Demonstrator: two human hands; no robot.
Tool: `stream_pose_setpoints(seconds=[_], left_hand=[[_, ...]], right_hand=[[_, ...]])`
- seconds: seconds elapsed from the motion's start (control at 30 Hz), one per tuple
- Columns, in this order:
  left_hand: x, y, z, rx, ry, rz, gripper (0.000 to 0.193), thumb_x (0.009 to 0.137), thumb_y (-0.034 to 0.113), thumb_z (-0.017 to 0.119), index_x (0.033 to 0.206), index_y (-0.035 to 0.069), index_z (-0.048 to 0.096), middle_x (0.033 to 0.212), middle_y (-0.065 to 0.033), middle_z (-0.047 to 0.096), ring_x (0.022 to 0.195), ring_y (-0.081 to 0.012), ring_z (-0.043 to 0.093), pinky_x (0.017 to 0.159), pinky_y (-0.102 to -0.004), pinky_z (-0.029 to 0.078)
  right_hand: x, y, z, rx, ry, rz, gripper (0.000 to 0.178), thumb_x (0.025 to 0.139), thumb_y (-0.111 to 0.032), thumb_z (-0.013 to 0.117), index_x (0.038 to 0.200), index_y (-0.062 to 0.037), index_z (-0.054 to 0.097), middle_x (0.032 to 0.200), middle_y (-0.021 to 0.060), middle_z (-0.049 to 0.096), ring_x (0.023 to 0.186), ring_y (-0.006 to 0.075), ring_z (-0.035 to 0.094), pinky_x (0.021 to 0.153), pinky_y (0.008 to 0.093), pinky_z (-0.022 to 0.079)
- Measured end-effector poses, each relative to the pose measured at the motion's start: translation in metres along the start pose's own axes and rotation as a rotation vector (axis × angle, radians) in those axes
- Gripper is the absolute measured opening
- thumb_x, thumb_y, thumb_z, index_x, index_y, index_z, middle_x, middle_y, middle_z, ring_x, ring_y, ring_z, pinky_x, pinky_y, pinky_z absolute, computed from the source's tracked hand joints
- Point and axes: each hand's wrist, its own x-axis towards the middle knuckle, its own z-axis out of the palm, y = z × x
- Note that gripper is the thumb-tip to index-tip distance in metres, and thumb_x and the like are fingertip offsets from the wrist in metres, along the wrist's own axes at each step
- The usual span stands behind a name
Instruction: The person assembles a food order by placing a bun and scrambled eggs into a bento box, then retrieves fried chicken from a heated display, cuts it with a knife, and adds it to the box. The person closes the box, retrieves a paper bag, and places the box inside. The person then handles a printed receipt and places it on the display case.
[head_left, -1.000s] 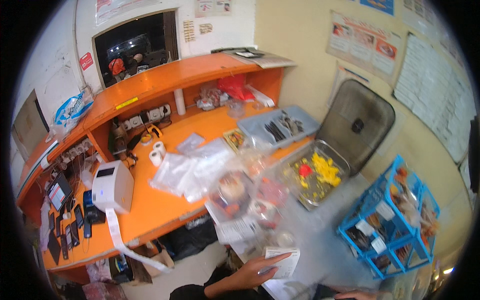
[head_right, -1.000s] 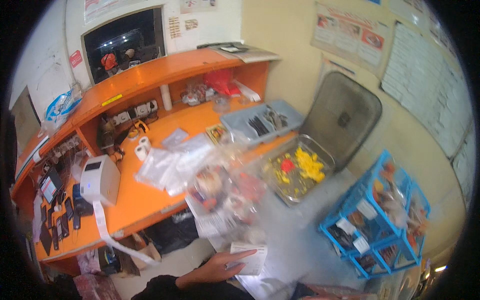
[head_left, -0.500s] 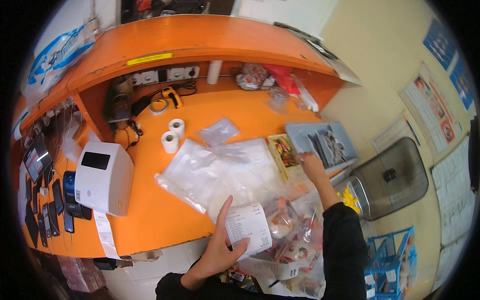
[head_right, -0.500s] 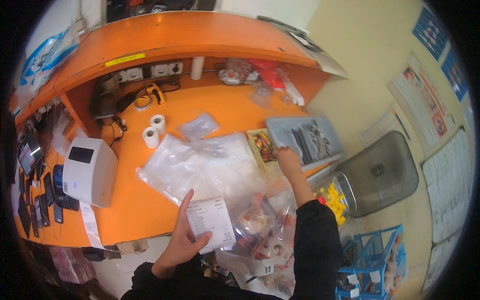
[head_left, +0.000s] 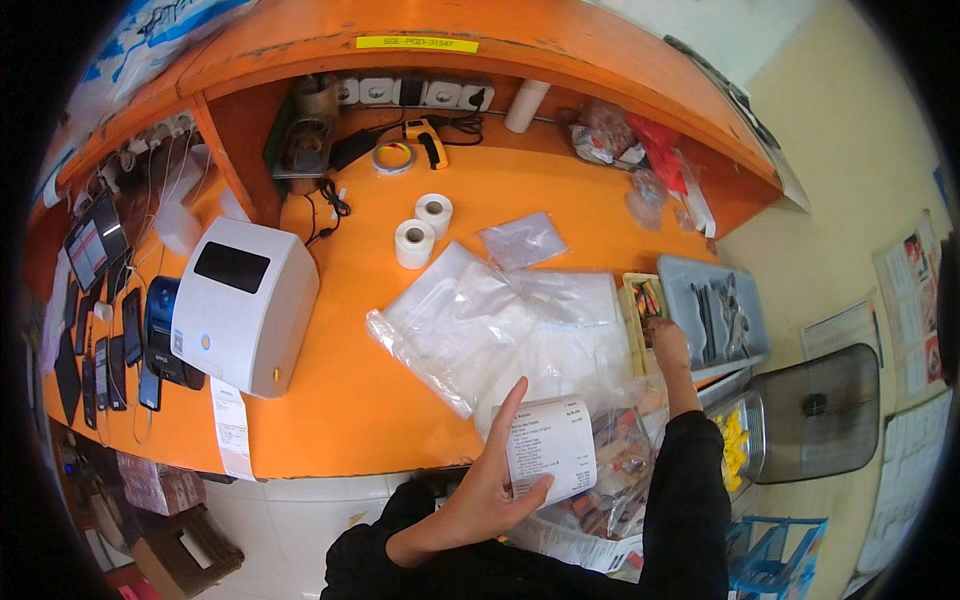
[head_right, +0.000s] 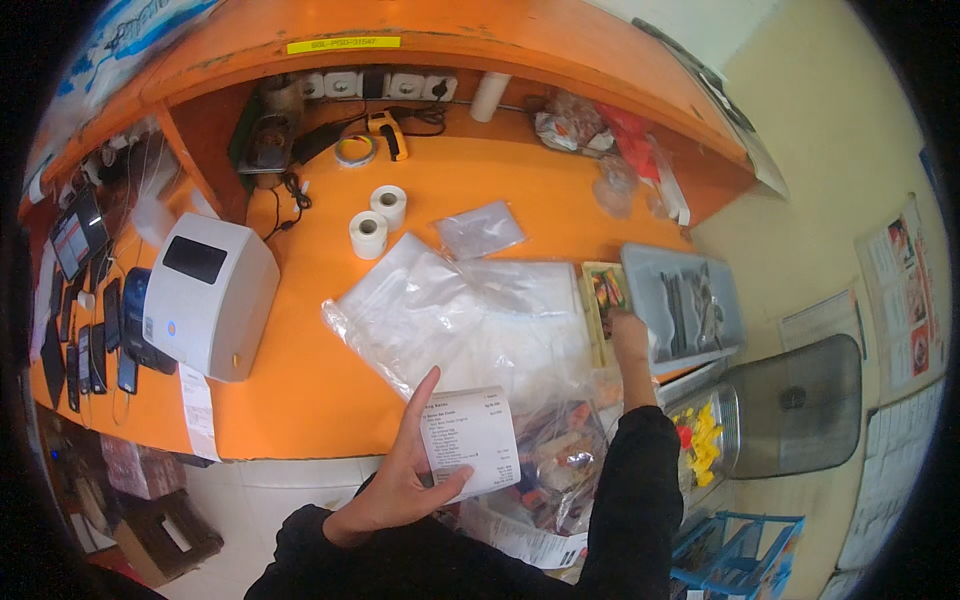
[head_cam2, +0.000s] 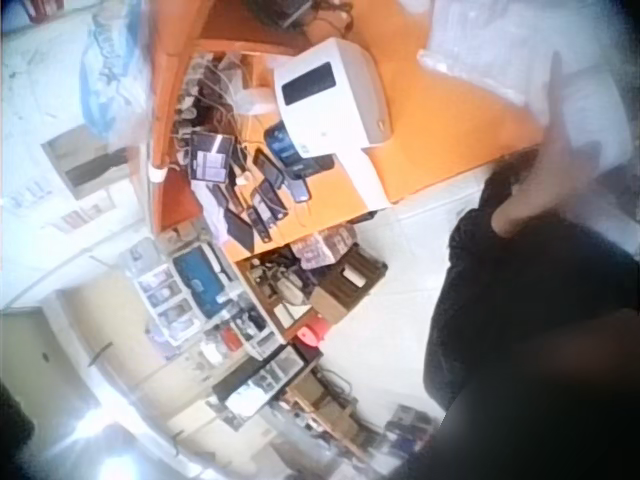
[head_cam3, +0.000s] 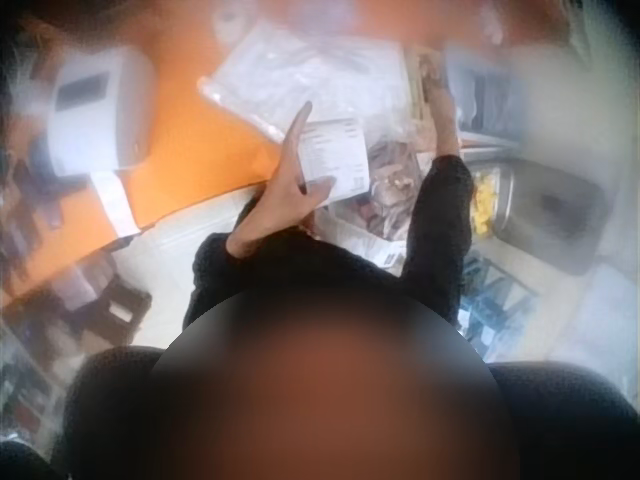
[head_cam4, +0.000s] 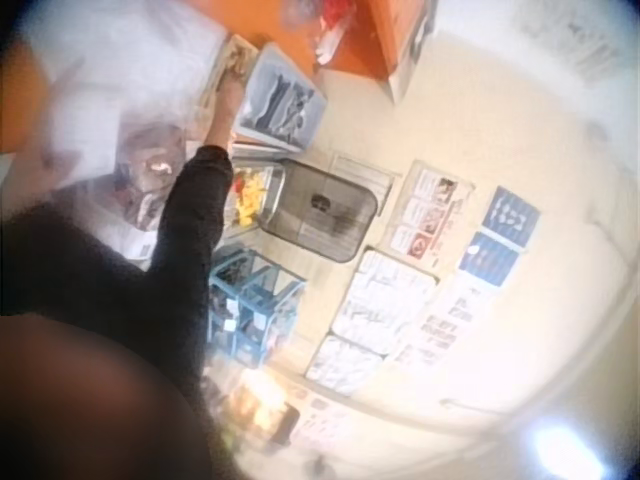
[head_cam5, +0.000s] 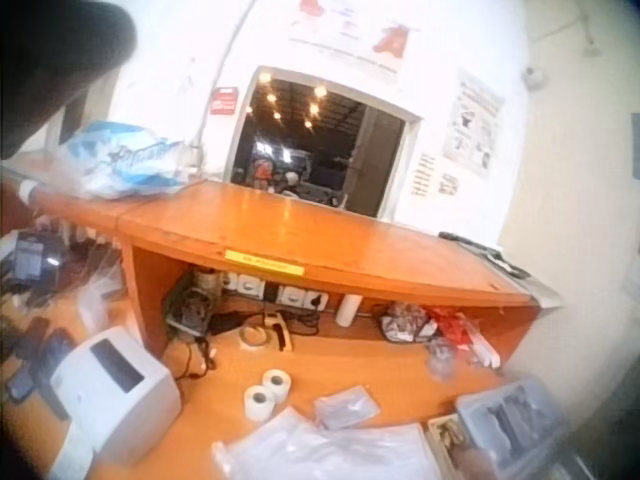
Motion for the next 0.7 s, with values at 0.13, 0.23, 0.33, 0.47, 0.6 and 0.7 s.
stream_pose_setpoints(seconds=[0.13, 0.23, 0.33, 0.47, 0.6, 0.7], left_hand=[[-0.001, 0.002, 0.005, 0.042, -0.029, 0.009, 0.096, 0.079, -0.009, 0.057, 0.144, 0.012, -0.01, 0.129, -0.0175, 0.036, 0.116, -0.0232, 0.047, 0.092, -0.0367, 0.045], [-0.005, 0.002, 0.015, 0.019, -0.075, 0.023, 0.096, 0.079, -0.009, 0.057, 0.144, 0.011, -0.01, 0.129, -0.0175, 0.036, 0.118, -0.0233, 0.046, 0.093, -0.0368, 0.044], [-0.009, 0.004, 0.029, 0.019, -0.103, 0.043, 0.095, 0.078, -0.01, 0.055, 0.144, 0.011, -0.01, 0.129, -0.0173, 0.036, 0.119, -0.0238, 0.044, 0.095, -0.0375, 0.042], [-0.02, 0.006, 0.052, 0.033, -0.169, 0.055, 0.095, 0.076, -0.011, 0.054, 0.144, 0.008, -0.009, 0.13, -0.0177, 0.037, 0.12, -0.0244, 0.044, 0.097, -0.0386, 0.04], [-0.044, 0.0, 0.092, 0.027, -0.33, 0.069, 0.093, 0.077, -0.011, 0.055, 0.144, 0.005, -0.006, 0.143, -0.0144, 0.016, 0.126, -0.0237, 0.035, 0.099, -0.0348, 0.039], [-0.069, -0.009, 0.133, -0.022, -0.495, 0.085, 0.095, 0.073, -0.013, 0.056, 0.144, 0.005, -0.003, 0.137, -0.0176, 0.028, 0.121, -0.0266, 0.044, 0.094, -0.0363, 0.044]], right_hand=[[-0.012, 0.009, -0.029, 0.121, 0.13, 0.087, 0.007, 0.084, -0.007, 0.054, 0.087, -0.0031, 0.048, 0.07, 0.0208, 0.059, 0.068, 0.04, 0.06, 0.059, 0.045, 0.047], [-0.021, 0.011, -0.056, 0.281, 0.301, 0.131, 0.01, 0.085, -0.005, 0.055, 0.088, -0.0026, 0.046, 0.07, 0.0215, 0.058, 0.068, 0.0409, 0.059, 0.058, 0.0429, 0.046], [-0.035, 0.007, -0.098, 0.352, 0.422, 0.115, 0.01, 0.086, -0.003, 0.056, 0.091, -0.0009, 0.047, 0.073, 0.0185, 0.061, 0.067, 0.0322, 0.063, 0.059, 0.0359, 0.048], [-0.093, -0.002, -0.198, 0.431, 0.394, 0.177, 0.009, 0.087, -0.004, 0.056, 0.093, 0.0004, 0.051, 0.074, 0.0123, 0.064, 0.069, 0.0164, 0.064, 0.062, 0.03, 0.049], [-0.211, -0.021, -0.314, 0.359, 0.295, 0.181, 0.009, 0.086, -0.005, 0.06, 0.092, 0.0014, 0.057, 0.077, 0.0106, 0.065, 0.071, 0.0149, 0.064, 0.065, 0.0268, 0.049], [-0.329, -0.047, -0.389, 0.235, 0.289, 0.417, 0.009, 0.084, -0.002, 0.06, 0.091, 0.0026, 0.057, 0.077, 0.0091, 0.065, 0.073, 0.0138, 0.064, 0.068, 0.0254, 0.048]])
